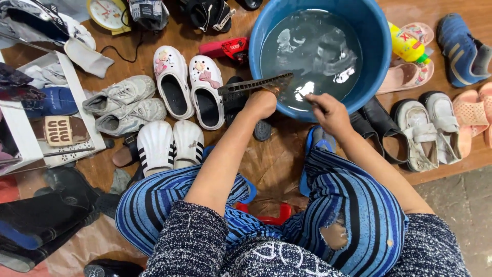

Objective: Washing and scrubbing the sole of a brown sandal using a brush and a basin of water.

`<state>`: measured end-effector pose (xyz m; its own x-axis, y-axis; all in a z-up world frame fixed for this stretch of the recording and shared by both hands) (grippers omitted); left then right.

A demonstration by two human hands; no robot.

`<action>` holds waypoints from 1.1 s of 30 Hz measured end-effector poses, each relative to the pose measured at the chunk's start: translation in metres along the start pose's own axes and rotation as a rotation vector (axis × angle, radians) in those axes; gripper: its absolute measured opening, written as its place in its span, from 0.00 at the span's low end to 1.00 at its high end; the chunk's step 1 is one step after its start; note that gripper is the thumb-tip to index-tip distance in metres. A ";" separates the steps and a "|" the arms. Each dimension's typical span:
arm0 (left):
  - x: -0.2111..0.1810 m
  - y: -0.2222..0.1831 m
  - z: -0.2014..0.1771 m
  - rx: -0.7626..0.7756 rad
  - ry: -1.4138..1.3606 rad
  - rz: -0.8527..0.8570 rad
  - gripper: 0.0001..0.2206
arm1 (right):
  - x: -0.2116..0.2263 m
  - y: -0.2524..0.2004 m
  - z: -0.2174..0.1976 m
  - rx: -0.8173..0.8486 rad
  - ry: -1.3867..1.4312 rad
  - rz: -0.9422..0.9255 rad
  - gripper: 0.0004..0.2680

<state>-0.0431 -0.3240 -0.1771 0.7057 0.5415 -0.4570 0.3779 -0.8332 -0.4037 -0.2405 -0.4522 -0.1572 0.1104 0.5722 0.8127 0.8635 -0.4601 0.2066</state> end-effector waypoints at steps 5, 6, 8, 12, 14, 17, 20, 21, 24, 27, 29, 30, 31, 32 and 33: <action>0.003 -0.001 0.005 0.069 0.017 -0.010 0.19 | -0.003 0.000 -0.003 -0.020 0.011 -0.012 0.13; 0.005 0.000 0.009 0.076 -0.020 -0.030 0.20 | 0.009 0.000 0.002 0.009 0.038 -0.079 0.14; 0.005 0.000 0.008 0.085 -0.025 -0.036 0.20 | 0.001 0.002 0.008 0.014 0.026 -0.055 0.13; -0.024 -0.024 -0.034 0.148 -0.057 -0.060 0.21 | -0.043 0.006 -0.010 -0.011 -0.205 0.065 0.13; -0.045 -0.044 -0.068 0.163 -0.074 -0.063 0.22 | -0.091 -0.001 -0.014 0.021 -0.487 0.112 0.11; -0.042 -0.045 -0.063 0.157 -0.068 -0.056 0.22 | -0.132 -0.007 -0.020 0.081 -0.890 0.099 0.09; -0.043 -0.044 -0.064 0.136 -0.050 -0.057 0.21 | -0.125 0.004 -0.019 0.167 -0.923 0.096 0.09; -0.047 -0.046 -0.068 0.148 -0.056 -0.066 0.22 | -0.120 0.008 -0.017 0.224 -0.832 0.164 0.10; -0.038 -0.039 -0.059 0.126 -0.028 -0.066 0.21 | -0.093 0.020 -0.021 0.115 -0.437 0.229 0.09; -0.017 -0.023 -0.030 0.117 -0.056 -0.092 0.22 | 0.000 0.029 -0.029 -0.040 -0.062 0.162 0.14; -0.035 -0.041 -0.055 0.115 -0.053 -0.083 0.21 | 0.031 0.029 -0.020 -0.006 0.009 0.082 0.14; -0.044 -0.051 -0.067 0.117 -0.045 -0.070 0.21 | 0.047 0.029 -0.015 0.021 0.080 0.007 0.14; -0.025 -0.020 -0.027 0.114 -0.047 -0.073 0.21 | 0.049 0.028 -0.007 0.025 0.081 0.004 0.14; -0.001 0.004 0.010 0.098 -0.047 -0.086 0.20 | 0.050 0.027 0.002 0.039 0.114 0.033 0.13; 0.026 0.028 0.042 0.080 -0.044 -0.098 0.20 | 0.051 0.026 0.011 0.050 0.148 0.061 0.13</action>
<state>-0.0393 -0.3285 -0.2335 0.6398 0.6259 -0.4460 0.3937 -0.7653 -0.5092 -0.2070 -0.4274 -0.1163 0.0927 0.4359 0.8952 0.8813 -0.4543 0.1299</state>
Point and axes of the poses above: each hand's wrist, its own y-axis towards the middle knuckle, its own z-axis out of the palm, x = y × z, the point moved 3 cm from there along y, towards the middle knuckle, and after that the axes turned 11 degrees about y, right-handed, at the moved point
